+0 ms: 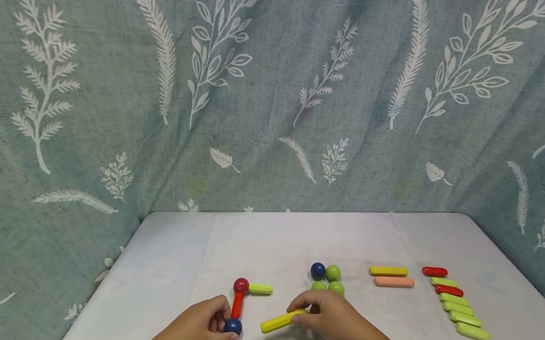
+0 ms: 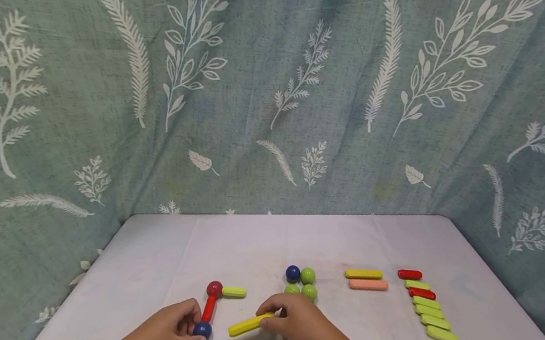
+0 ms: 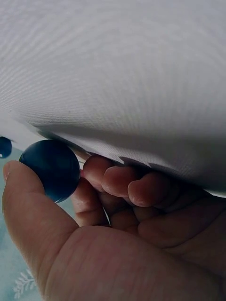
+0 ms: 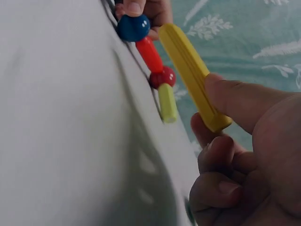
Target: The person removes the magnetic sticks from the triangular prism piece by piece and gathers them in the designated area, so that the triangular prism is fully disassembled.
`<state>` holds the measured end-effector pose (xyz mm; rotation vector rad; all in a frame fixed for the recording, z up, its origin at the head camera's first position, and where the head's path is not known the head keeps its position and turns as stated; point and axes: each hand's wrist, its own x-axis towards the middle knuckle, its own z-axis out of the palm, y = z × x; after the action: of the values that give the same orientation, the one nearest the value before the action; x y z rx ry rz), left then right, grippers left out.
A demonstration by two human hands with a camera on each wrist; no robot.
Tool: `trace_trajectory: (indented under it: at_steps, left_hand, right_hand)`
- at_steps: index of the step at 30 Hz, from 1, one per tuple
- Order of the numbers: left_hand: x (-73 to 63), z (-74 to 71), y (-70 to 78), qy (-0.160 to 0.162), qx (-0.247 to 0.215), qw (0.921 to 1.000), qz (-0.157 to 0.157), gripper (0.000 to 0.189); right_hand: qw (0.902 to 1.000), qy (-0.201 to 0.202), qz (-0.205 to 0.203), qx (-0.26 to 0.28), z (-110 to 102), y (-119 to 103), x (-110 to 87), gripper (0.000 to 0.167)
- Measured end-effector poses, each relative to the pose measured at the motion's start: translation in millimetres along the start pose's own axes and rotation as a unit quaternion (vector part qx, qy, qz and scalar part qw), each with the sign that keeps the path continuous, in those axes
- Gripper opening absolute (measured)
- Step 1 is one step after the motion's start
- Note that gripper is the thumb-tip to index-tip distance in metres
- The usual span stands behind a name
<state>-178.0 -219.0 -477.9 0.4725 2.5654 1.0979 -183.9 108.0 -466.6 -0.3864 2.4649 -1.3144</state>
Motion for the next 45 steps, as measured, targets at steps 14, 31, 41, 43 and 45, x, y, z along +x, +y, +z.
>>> trace_trajectory:
  at_steps: [14,31,41,43,45]
  left_hand:
    - [2.1,-0.1,-2.6,-0.002,-0.005,0.9999,0.009,0.042]
    - [3.4,-0.2,-3.9,0.000,-0.008,0.9999,0.006,0.041]
    - [4.7,2.1,-4.4,0.001,-0.006,1.0000,0.007,0.041]
    - [4.6,2.0,-4.7,0.001,-0.005,1.0000,0.003,0.042]
    - [4.0,1.4,-4.5,0.002,-0.004,1.0000,0.002,0.042]
  right_hand:
    - [0.9944,0.095,0.045,-0.011,-49.5,24.6,-36.5,0.019]
    - [0.9538,0.235,0.152,-0.109,-104.5,80.5,-49.3,0.033]
    - [0.9417,0.218,0.194,-0.168,-118.5,93.6,-50.1,0.031]
    - [0.9401,0.217,0.200,-0.169,-119.2,94.3,-49.8,0.033]
    - [0.9393,0.215,0.203,-0.174,-119.9,94.4,-49.3,0.032]
